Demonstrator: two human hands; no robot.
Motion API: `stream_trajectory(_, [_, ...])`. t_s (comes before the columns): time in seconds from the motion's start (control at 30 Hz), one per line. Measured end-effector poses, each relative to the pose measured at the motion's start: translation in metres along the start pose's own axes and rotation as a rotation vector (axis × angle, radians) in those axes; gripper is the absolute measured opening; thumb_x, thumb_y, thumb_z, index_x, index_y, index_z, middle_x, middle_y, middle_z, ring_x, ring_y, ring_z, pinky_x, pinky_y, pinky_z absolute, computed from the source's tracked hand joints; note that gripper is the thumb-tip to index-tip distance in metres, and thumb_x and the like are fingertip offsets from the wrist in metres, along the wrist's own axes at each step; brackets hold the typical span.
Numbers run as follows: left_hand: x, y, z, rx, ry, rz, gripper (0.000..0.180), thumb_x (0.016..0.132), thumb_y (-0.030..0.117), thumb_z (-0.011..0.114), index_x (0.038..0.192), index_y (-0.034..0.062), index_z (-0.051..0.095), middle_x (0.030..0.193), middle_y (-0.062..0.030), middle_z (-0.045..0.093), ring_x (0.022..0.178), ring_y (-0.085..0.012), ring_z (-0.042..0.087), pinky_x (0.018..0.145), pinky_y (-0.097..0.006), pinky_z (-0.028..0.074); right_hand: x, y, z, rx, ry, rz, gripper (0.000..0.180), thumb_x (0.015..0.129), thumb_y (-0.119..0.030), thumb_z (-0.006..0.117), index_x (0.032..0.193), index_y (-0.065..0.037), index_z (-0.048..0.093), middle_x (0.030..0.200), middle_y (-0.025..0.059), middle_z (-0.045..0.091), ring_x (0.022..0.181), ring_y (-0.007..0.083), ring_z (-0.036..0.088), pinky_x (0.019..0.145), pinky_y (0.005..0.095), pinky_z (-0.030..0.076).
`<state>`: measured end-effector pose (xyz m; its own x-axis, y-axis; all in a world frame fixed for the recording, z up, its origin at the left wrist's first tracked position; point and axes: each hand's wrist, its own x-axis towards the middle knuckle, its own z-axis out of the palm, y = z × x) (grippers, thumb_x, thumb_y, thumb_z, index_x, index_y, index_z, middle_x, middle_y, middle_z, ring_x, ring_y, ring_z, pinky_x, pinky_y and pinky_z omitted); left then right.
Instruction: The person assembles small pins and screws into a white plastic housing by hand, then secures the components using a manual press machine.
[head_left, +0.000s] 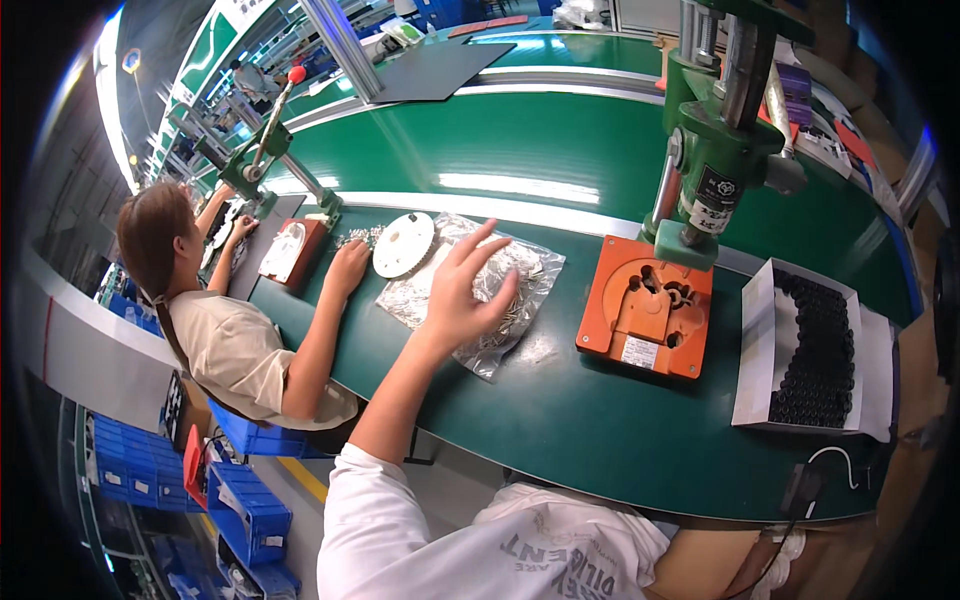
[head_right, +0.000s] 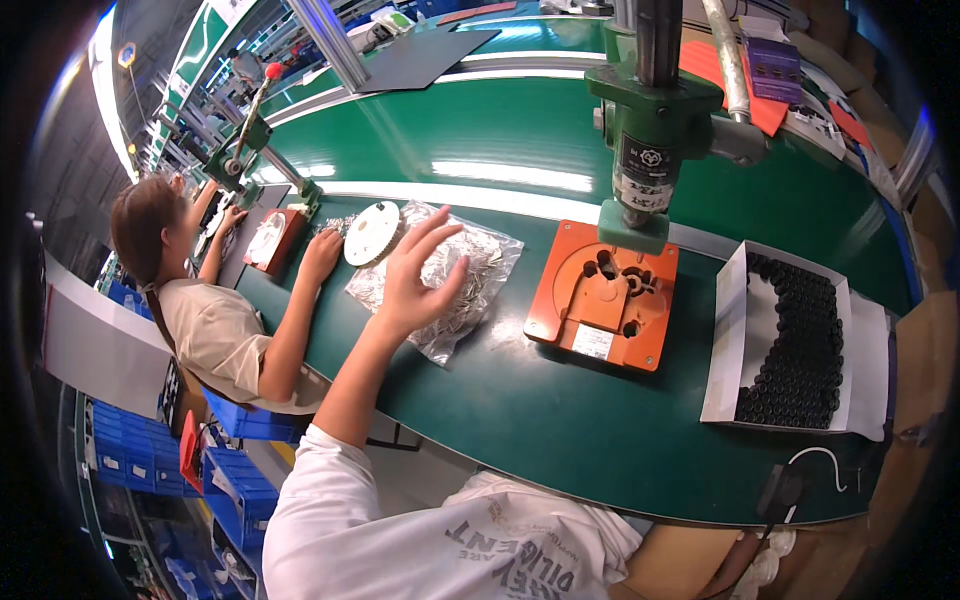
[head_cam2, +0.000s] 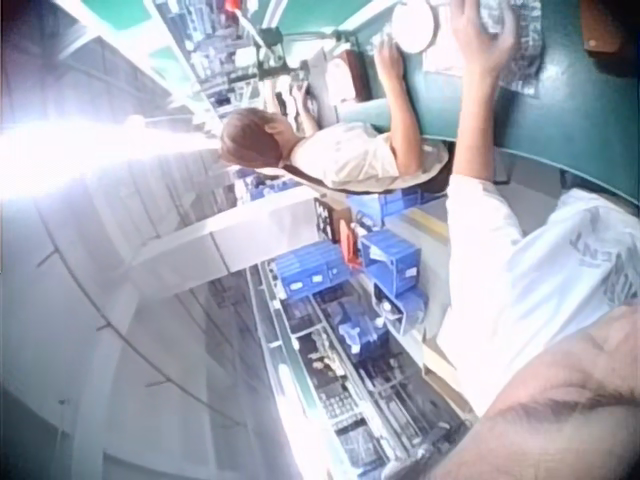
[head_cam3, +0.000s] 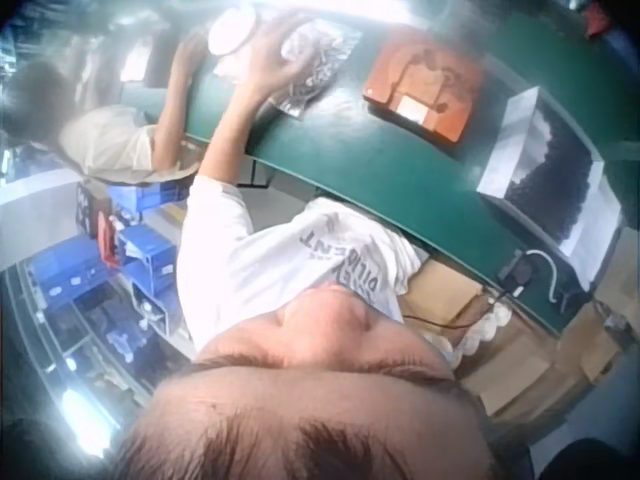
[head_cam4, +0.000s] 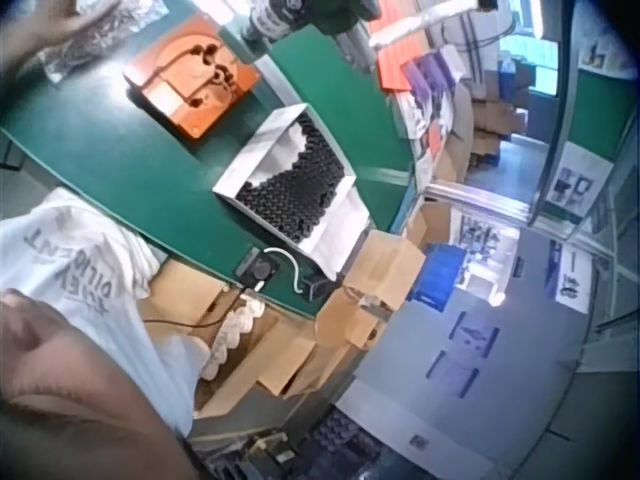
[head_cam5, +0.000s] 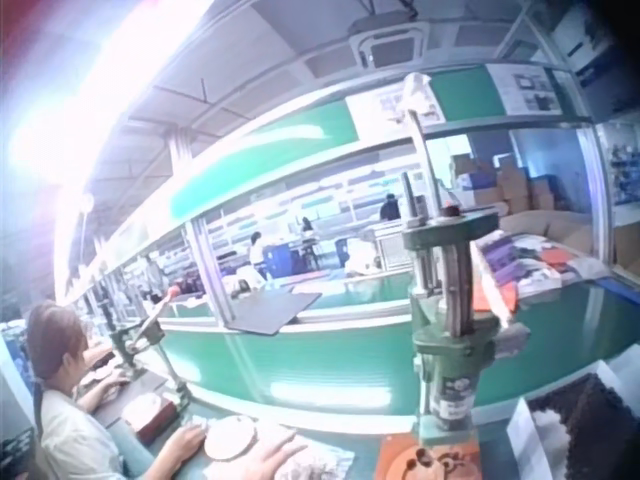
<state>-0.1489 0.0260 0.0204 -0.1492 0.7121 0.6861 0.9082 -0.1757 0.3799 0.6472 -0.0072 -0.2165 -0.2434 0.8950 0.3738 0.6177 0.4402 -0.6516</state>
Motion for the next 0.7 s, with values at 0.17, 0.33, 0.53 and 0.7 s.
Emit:
stream_trajectory(0.17, [0.02,0.037,0.019,-0.125,0.058,0.203,0.032,0.081,0.005,0.077,0.113,0.0003,0.075,0.117,-0.0209,0.074,0.098,-0.0332,0.075,0.083,-0.039,0.06,-0.083,0.069,-0.09,-0.132,0.059,0.028,0.048,0.111,-0.029,0.047,0.142,0.006,0.055,0.136,0.0166,0.067,0.122,0.0221,0.065,0.105,0.034,0.052])
stream_trajectory(0.33, [-0.002,0.069,0.034,-0.545,-0.029,0.207,0.024,0.081,0.006,0.07,0.104,0.001,0.076,0.084,-0.0087,0.075,0.065,-0.019,0.065,0.058,-0.029,0.05,-0.029,-0.098,-0.066,-0.283,0.136,0.073,0.048,0.111,-0.028,0.045,0.141,0.007,0.055,0.135,0.0168,0.067,0.12,0.021,0.066,0.103,0.0328,0.053])
stream_trajectory(0.53, [-0.032,0.092,0.04,-0.977,-0.392,0.204,0.036,0.08,0.024,0.07,0.106,0.0005,0.078,0.08,-0.0085,0.075,0.057,-0.0165,0.066,0.057,-0.029,0.054,0.062,-0.29,-0.038,-0.518,0.279,0.104,0.048,0.112,-0.027,0.043,0.141,0.009,0.055,0.134,0.0171,0.067,0.118,0.0196,0.068,0.101,0.0313,0.054])
stream_trajectory(0.7, [-0.047,0.114,0.045,-1.551,-0.909,-0.152,0.137,0.071,0.047,0.095,0.17,0.0044,0.011,0.164,-0.0225,0.043,0.135,-0.0275,0.059,0.104,-0.038,0.052,0.134,-0.385,0.015,-0.498,0.26,-0.174,0.043,0.107,-0.025,0.051,0.131,0.009,0.061,0.119,0.0166,0.069,0.103,0.0227,0.07,0.089,0.0331,0.056])
